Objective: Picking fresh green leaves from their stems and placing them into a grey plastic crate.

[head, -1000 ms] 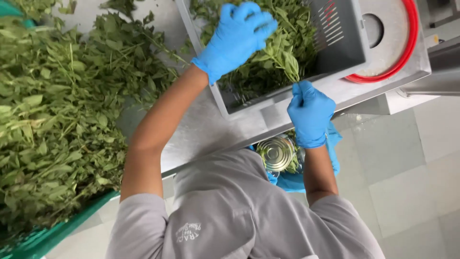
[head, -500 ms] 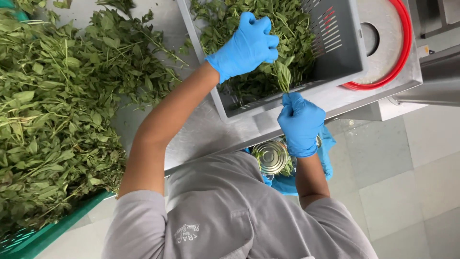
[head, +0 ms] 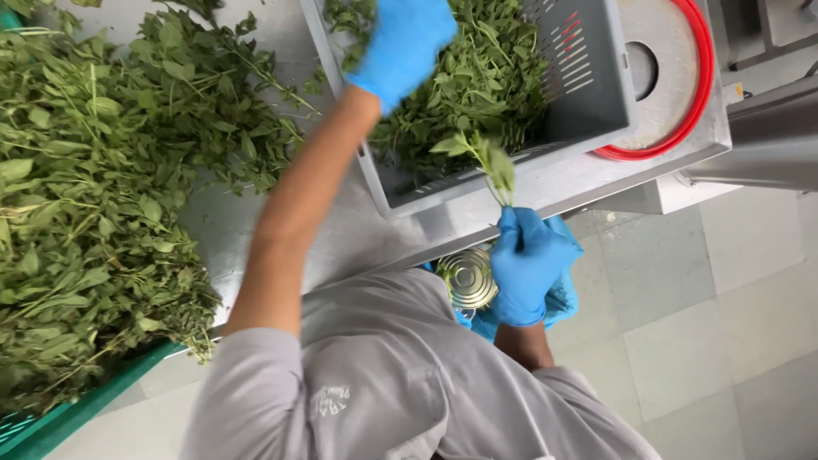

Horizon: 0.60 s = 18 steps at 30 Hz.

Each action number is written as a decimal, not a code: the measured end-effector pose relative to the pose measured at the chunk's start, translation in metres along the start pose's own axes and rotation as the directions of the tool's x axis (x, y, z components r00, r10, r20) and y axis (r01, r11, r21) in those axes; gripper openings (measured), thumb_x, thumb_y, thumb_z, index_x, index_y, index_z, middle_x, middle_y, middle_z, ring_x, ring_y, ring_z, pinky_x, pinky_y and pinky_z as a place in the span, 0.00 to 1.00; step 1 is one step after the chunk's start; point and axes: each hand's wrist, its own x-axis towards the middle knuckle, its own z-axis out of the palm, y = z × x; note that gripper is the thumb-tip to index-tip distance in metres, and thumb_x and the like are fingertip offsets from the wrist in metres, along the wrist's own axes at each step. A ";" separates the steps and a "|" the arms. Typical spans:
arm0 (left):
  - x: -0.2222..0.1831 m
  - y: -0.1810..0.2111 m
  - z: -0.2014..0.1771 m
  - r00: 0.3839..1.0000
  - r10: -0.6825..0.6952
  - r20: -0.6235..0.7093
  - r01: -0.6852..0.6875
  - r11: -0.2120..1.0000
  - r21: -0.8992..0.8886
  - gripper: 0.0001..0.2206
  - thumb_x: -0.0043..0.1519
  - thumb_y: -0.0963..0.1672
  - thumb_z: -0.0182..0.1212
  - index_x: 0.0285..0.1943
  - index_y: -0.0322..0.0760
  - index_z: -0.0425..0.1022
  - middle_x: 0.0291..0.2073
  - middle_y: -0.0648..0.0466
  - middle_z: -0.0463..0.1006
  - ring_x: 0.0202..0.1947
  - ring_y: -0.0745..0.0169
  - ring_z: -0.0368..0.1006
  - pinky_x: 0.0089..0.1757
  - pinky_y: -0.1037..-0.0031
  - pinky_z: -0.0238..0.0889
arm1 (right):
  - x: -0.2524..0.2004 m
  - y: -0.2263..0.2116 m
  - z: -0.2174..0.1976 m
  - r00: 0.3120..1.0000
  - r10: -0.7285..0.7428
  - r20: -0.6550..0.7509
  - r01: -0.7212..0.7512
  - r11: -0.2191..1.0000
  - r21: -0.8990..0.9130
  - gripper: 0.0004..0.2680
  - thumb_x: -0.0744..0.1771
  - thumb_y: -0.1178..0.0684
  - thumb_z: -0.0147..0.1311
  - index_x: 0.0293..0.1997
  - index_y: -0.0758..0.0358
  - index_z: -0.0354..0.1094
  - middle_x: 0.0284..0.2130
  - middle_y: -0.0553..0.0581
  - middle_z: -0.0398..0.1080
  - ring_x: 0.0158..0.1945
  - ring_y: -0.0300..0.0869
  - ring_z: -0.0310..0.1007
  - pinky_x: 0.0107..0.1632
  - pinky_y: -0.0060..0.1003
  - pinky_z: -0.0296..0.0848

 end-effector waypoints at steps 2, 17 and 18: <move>0.002 -0.025 0.001 0.993 -0.062 -0.103 0.031 0.961 -0.276 0.05 0.65 0.37 0.59 0.40 0.38 0.78 0.35 0.48 0.73 0.43 0.48 0.71 0.41 0.54 0.64 | -0.004 0.003 0.002 1.000 -0.001 -0.017 0.003 0.996 0.084 0.03 0.67 0.60 0.57 0.33 0.65 0.74 0.18 0.62 0.67 0.19 0.46 0.64 0.26 0.41 0.61; -0.017 0.049 -0.086 0.919 0.376 0.120 -0.394 0.896 0.207 0.02 0.63 0.45 0.63 0.40 0.49 0.76 0.33 0.58 0.71 0.46 0.56 0.66 0.49 0.58 0.56 | 0.014 0.013 0.031 0.997 -0.037 -0.064 0.040 0.998 0.055 0.05 0.69 0.60 0.59 0.34 0.68 0.72 0.19 0.66 0.62 0.20 0.46 0.53 0.27 0.41 0.59; -0.015 0.043 -0.085 0.896 0.443 -0.020 -0.431 0.880 0.201 0.04 0.61 0.46 0.62 0.35 0.50 0.71 0.31 0.59 0.66 0.43 0.59 0.64 0.48 0.62 0.55 | 0.011 0.009 0.028 0.999 -0.042 -0.019 0.045 0.987 0.154 0.04 0.70 0.60 0.57 0.36 0.67 0.72 0.20 0.65 0.63 0.21 0.43 0.56 0.29 0.39 0.63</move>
